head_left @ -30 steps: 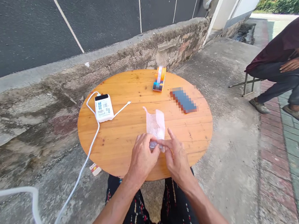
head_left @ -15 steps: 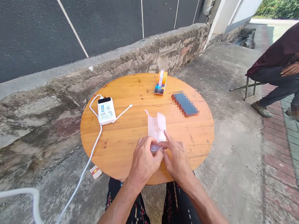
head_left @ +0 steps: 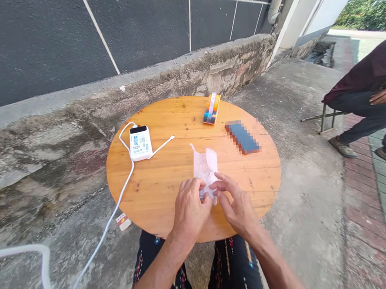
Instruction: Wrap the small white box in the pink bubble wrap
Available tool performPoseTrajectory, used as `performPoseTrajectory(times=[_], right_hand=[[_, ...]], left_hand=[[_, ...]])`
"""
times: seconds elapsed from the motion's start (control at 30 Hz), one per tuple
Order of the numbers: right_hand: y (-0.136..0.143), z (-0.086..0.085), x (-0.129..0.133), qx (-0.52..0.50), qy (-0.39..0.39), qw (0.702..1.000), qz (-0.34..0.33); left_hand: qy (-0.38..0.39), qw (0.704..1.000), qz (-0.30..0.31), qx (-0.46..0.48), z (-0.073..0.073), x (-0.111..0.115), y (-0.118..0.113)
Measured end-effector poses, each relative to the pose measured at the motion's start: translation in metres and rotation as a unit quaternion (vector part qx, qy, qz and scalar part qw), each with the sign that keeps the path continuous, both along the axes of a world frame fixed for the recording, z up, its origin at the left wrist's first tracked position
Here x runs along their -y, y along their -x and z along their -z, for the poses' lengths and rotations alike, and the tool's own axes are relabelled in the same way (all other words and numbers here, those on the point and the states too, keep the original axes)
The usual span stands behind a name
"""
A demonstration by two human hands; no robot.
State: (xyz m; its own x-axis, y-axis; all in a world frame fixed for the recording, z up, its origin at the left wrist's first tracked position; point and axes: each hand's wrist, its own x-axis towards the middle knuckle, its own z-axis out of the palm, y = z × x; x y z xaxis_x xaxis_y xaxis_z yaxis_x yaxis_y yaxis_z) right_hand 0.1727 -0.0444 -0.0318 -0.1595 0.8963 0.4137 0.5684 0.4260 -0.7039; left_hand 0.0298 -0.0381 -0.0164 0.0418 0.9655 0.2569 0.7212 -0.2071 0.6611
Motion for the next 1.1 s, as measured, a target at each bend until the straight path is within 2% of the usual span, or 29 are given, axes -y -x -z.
performPoseTrajectory(times=[0.1,0.2,0.3,0.37,0.47,0.53,0.6,0.77,0.87,1.1], right_hand=[[-0.013,-0.007,-0.013,0.013,-0.017,0.999,0.025],[-0.022,-0.024,-0.032,0.143,-0.026,0.989,-0.001],[-0.021,-0.044,-0.051,0.326,-0.015,0.944,-0.048],[-0.018,-0.053,-0.063,0.410,-0.031,0.908,-0.084],[-0.014,-0.058,-0.075,0.476,-0.058,0.868,-0.132],[-0.014,-0.057,-0.080,0.504,-0.062,0.851,-0.134],[-0.017,-0.054,-0.081,0.511,-0.057,0.850,-0.115],[-0.024,-0.046,-0.077,0.451,-0.059,0.887,-0.080],[-0.024,-0.042,-0.078,0.435,-0.073,0.894,-0.076],[-0.018,-0.038,-0.091,0.436,-0.084,0.885,-0.139]], left_hand=[[-0.021,0.999,0.017,-0.028,0.001,0.001,0.001],[-0.034,0.999,0.028,-0.028,0.003,0.001,0.003],[-0.017,0.999,0.032,-0.015,0.002,-0.001,0.005],[0.004,0.999,0.041,-0.015,-0.001,-0.004,0.006],[0.024,0.997,0.063,-0.028,-0.008,-0.008,0.008],[0.025,0.996,0.082,-0.039,-0.011,-0.011,0.008],[0.017,0.994,0.100,-0.051,-0.011,-0.015,0.009],[0.000,0.989,0.134,-0.059,-0.008,-0.022,0.011],[0.011,0.986,0.154,-0.058,-0.011,-0.026,0.011],[0.045,0.982,0.173,-0.053,-0.021,-0.028,0.010]])
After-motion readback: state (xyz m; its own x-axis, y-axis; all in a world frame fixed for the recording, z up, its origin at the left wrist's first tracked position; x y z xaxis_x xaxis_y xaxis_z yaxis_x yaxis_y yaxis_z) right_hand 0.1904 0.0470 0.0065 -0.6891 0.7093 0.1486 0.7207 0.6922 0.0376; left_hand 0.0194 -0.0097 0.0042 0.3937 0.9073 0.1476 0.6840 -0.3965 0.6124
